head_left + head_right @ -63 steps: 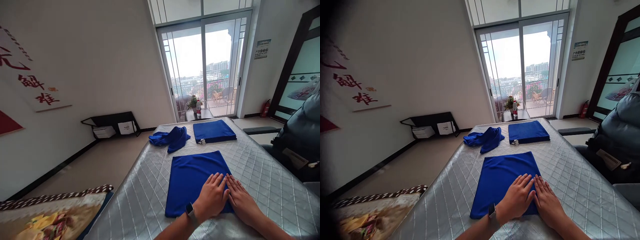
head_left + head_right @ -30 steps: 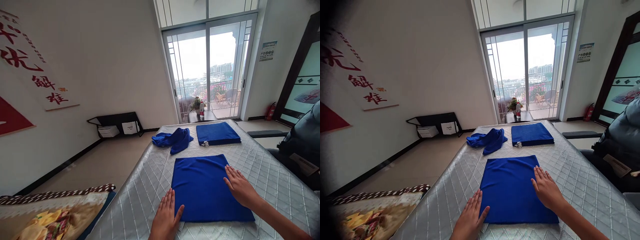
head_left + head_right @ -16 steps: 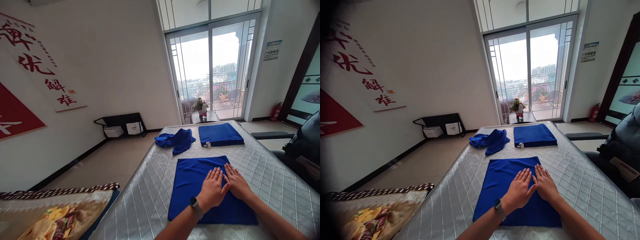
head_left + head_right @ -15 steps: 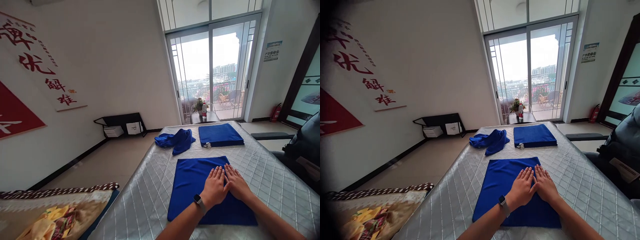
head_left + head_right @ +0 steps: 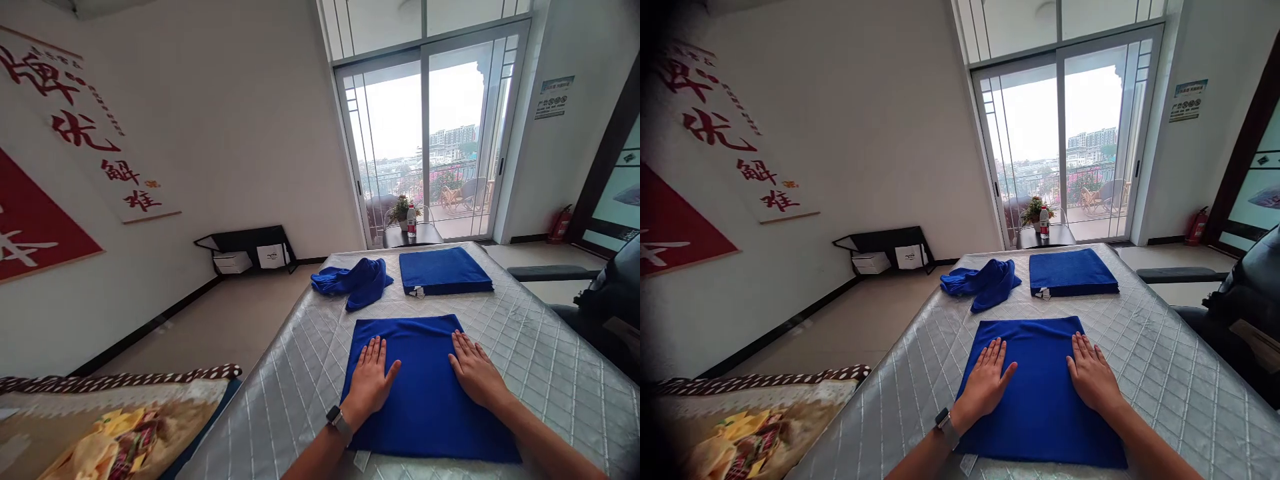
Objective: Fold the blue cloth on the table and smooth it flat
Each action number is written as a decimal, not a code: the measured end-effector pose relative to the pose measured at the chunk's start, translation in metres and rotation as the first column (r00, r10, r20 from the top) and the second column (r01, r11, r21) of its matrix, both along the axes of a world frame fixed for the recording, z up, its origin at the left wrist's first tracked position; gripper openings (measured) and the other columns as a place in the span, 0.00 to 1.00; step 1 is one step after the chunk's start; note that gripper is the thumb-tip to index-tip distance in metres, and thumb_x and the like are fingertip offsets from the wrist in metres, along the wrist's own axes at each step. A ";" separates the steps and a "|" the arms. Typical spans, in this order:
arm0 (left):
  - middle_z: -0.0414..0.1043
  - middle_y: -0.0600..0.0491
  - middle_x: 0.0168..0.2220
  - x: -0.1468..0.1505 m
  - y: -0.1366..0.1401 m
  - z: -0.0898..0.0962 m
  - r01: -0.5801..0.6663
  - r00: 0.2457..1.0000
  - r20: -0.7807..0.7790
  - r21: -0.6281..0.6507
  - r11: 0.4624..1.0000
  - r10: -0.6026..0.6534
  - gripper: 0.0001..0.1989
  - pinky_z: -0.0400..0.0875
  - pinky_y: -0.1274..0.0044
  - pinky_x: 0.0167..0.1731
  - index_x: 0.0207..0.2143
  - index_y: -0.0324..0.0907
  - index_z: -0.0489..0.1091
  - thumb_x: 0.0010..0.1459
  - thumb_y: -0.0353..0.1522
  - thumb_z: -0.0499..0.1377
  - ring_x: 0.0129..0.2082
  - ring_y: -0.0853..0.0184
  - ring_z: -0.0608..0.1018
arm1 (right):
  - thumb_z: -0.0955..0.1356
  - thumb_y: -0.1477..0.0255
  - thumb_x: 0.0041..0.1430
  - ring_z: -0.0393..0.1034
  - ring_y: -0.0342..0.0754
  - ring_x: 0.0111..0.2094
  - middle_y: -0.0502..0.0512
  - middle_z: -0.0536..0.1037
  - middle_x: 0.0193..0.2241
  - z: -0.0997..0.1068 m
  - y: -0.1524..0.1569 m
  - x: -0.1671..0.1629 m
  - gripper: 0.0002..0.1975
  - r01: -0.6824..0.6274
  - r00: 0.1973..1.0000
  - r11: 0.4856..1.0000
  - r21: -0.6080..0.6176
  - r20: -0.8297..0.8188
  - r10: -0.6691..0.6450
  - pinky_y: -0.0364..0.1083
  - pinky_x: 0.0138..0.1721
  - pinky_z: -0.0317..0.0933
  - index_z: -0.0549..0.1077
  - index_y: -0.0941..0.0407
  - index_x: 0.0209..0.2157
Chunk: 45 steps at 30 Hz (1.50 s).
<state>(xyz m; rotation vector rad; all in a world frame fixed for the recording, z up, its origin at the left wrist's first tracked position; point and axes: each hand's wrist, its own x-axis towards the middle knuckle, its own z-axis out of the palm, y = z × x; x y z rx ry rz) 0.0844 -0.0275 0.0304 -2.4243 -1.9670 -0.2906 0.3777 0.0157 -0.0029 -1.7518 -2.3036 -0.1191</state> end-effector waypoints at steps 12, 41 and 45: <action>0.45 0.39 0.71 -0.060 -0.015 -0.022 -0.160 0.986 0.044 0.019 0.987 0.159 0.42 0.53 0.60 0.68 0.70 0.32 0.49 0.68 0.55 0.36 0.71 0.54 0.52 | 0.50 0.63 0.69 0.43 0.54 0.70 0.64 0.53 0.69 0.016 0.018 0.000 0.33 0.028 0.996 0.998 -0.055 0.091 -0.023 0.59 0.69 0.40 0.55 0.65 0.69; 0.53 0.43 0.70 0.045 0.022 0.022 0.191 0.982 -0.020 0.084 0.978 -0.190 0.36 0.53 0.64 0.68 0.69 0.34 0.52 0.71 0.49 0.34 0.71 0.59 0.53 | 0.50 0.64 0.69 0.40 0.51 0.71 0.62 0.50 0.70 0.008 0.057 -0.001 0.33 0.078 0.996 0.992 -0.102 -0.036 -0.082 0.55 0.69 0.39 0.50 0.65 0.70; 0.52 0.45 0.70 0.135 0.059 0.018 0.345 0.926 0.116 0.118 0.931 -0.358 0.34 0.51 0.62 0.68 0.70 0.37 0.52 0.71 0.47 0.32 0.71 0.59 0.52 | 0.52 0.69 0.68 0.41 0.52 0.71 0.62 0.51 0.70 0.000 0.056 0.004 0.31 0.045 0.999 0.998 -0.048 -0.002 -0.045 0.55 0.69 0.41 0.53 0.64 0.69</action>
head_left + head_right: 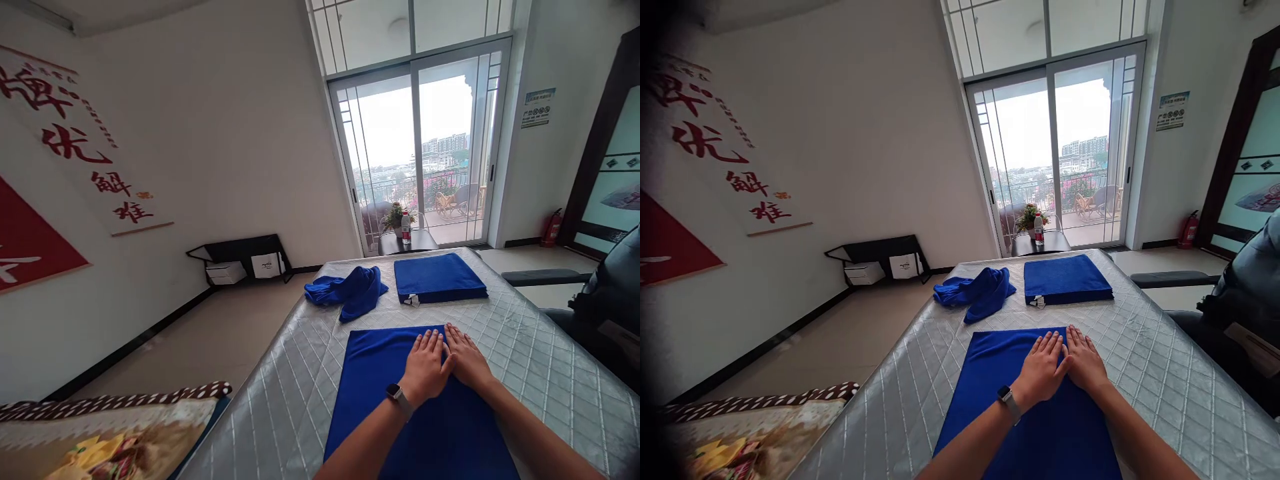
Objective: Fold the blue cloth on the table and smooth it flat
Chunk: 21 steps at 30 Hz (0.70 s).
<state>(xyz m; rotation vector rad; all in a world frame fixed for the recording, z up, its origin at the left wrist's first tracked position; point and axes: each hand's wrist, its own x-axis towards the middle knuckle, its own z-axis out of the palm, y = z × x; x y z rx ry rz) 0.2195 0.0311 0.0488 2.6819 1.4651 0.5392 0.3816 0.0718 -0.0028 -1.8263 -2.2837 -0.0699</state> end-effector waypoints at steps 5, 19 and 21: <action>0.55 0.44 0.70 0.032 0.028 -0.015 -0.052 0.998 0.040 -0.052 0.997 0.054 0.35 0.51 0.61 0.68 0.70 0.38 0.50 0.71 0.47 0.31 0.70 0.58 0.54 | 0.54 0.73 0.64 0.41 0.51 0.71 0.57 0.51 0.70 -0.004 0.002 0.004 0.32 -0.025 0.999 1.000 0.007 0.025 0.025 0.54 0.69 0.41 0.54 0.58 0.70; 0.53 0.45 0.70 -0.148 0.017 -0.012 -0.351 0.933 -0.099 -0.043 0.935 0.346 0.37 0.50 0.59 0.67 0.69 0.41 0.54 0.69 0.52 0.34 0.71 0.57 0.53 | 0.49 0.63 0.68 0.41 0.50 0.71 0.60 0.51 0.70 0.011 -0.002 -0.006 0.34 0.056 0.998 0.998 -0.027 -0.032 -0.056 0.54 0.69 0.39 0.53 0.66 0.69; 0.52 0.44 0.70 -0.174 0.018 -0.012 -0.393 0.916 -0.109 -0.062 0.917 0.386 0.36 0.51 0.59 0.67 0.69 0.40 0.53 0.69 0.52 0.35 0.70 0.57 0.54 | 0.49 0.63 0.68 0.42 0.50 0.71 0.61 0.51 0.70 0.009 -0.001 -0.006 0.34 0.050 0.998 0.999 -0.017 -0.023 -0.051 0.54 0.69 0.39 0.53 0.66 0.69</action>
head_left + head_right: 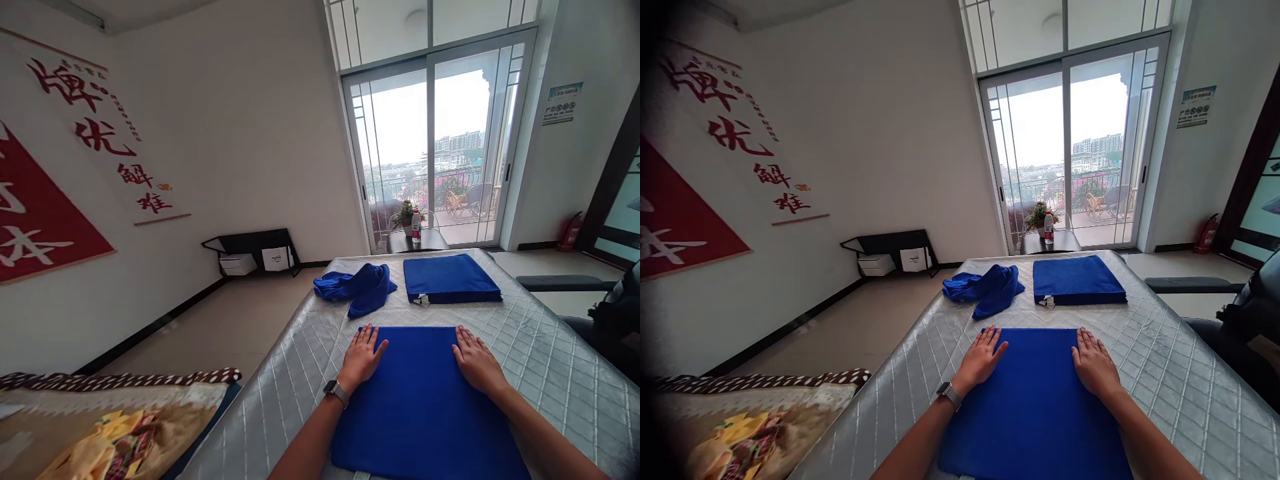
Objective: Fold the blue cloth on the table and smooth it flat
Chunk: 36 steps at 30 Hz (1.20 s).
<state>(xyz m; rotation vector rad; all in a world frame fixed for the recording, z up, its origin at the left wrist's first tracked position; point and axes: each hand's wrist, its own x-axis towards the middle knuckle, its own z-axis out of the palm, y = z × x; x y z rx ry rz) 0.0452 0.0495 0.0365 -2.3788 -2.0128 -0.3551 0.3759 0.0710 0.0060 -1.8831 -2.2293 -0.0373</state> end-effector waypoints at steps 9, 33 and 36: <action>0.53 0.44 0.70 -0.053 0.010 -0.012 -0.054 0.998 -0.010 -0.007 0.998 0.054 0.36 0.50 0.60 0.67 0.70 0.38 0.52 0.70 0.51 0.35 0.70 0.57 0.54 | 0.49 0.61 0.68 0.41 0.51 0.71 0.61 0.51 0.70 -0.007 0.006 0.004 0.35 -0.029 1.000 1.000 -0.007 0.000 0.029 0.55 0.69 0.41 0.52 0.65 0.70; 0.47 0.43 0.71 -0.020 0.005 -0.002 0.009 1.000 0.020 -0.038 0.999 -0.008 0.37 0.49 0.61 0.68 0.70 0.37 0.52 0.69 0.52 0.37 0.71 0.56 0.50 | 0.49 0.60 0.69 0.41 0.50 0.71 0.61 0.49 0.71 0.002 0.005 0.008 0.34 -0.067 0.998 0.996 -0.057 -0.012 0.066 0.55 0.69 0.40 0.50 0.64 0.70; 0.47 0.41 0.71 -0.018 0.005 -0.001 0.011 1.000 0.013 -0.047 0.999 -0.010 0.39 0.48 0.61 0.68 0.70 0.36 0.51 0.69 0.53 0.36 0.71 0.56 0.50 | 0.49 0.60 0.70 0.40 0.49 0.71 0.60 0.48 0.71 0.005 0.004 0.007 0.34 -0.051 0.999 0.996 -0.074 -0.011 0.050 0.53 0.69 0.39 0.49 0.63 0.70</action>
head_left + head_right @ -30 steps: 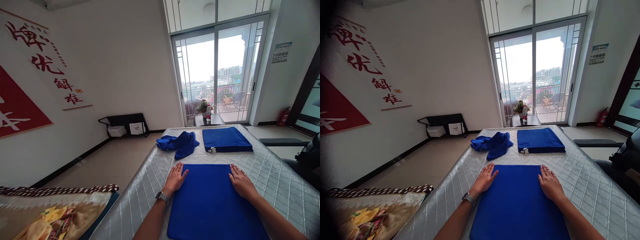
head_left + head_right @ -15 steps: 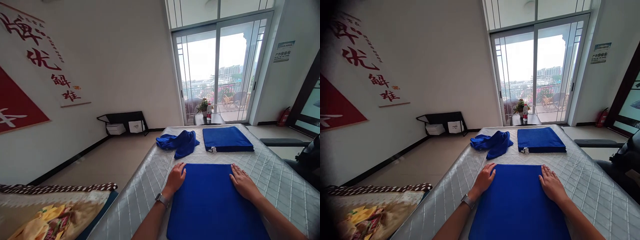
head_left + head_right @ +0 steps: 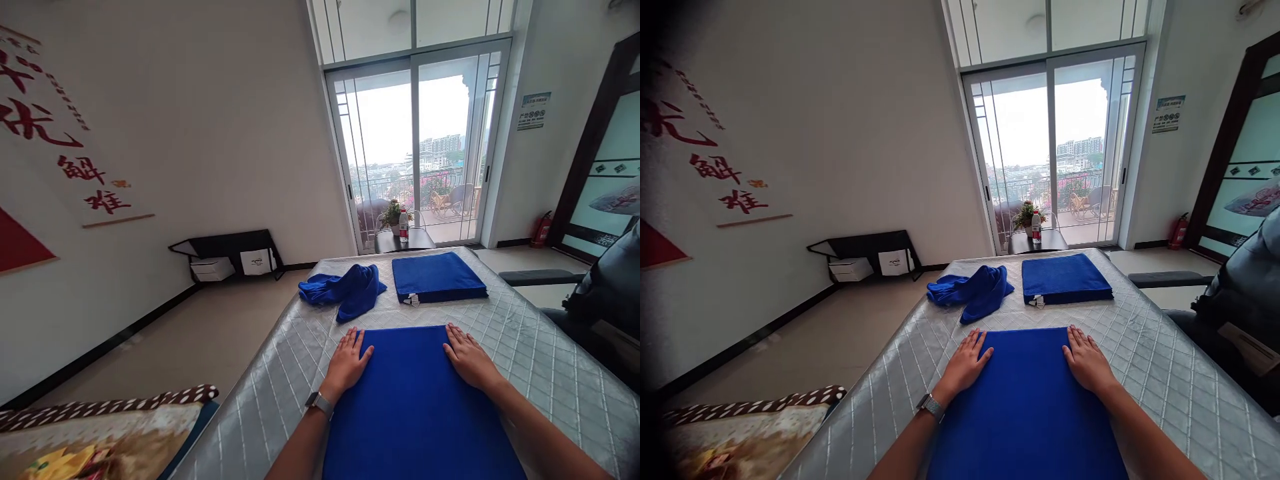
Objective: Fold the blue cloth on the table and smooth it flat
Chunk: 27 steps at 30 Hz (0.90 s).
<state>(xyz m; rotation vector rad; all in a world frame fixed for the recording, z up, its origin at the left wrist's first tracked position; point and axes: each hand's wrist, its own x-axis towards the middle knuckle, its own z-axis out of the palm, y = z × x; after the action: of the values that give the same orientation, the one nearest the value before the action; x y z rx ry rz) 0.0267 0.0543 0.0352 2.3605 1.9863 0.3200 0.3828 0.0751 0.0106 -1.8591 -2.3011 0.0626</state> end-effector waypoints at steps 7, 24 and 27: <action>0.51 0.42 0.70 -0.001 0.001 -0.001 0.000 0.999 -0.032 0.009 1.000 0.000 0.38 0.50 0.62 0.67 0.69 0.36 0.52 0.69 0.52 0.36 0.71 0.56 0.53 | 0.48 0.60 0.70 0.39 0.50 0.71 0.61 0.48 0.71 0.007 -0.002 -0.003 0.34 0.004 1.000 0.999 -0.032 -0.009 -0.004 0.54 0.69 0.38 0.48 0.65 0.70; 0.53 0.36 0.69 0.025 0.011 0.014 -0.095 0.986 -0.133 0.045 0.994 0.100 0.41 0.52 0.61 0.67 0.67 0.28 0.56 0.69 0.52 0.34 0.70 0.52 0.56 | 0.50 0.62 0.69 0.40 0.52 0.71 0.64 0.49 0.70 0.009 -0.005 -0.008 0.35 0.037 0.998 0.999 -0.015 -0.044 -0.037 0.54 0.69 0.36 0.50 0.68 0.69; 0.58 0.40 0.68 0.087 0.008 0.024 0.127 0.989 -0.081 0.095 0.987 -0.119 0.37 0.56 0.65 0.66 0.66 0.33 0.59 0.71 0.50 0.35 0.68 0.57 0.60 | 0.50 0.63 0.69 0.41 0.53 0.71 0.66 0.49 0.70 0.007 -0.004 -0.009 0.34 0.045 0.998 0.999 0.013 -0.043 -0.045 0.55 0.69 0.37 0.51 0.69 0.69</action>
<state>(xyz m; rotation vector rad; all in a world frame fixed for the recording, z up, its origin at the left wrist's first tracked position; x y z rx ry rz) 0.1142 0.0628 0.0587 2.5807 1.8854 0.3375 0.3734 0.0706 0.0174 -1.8834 -2.2249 0.0789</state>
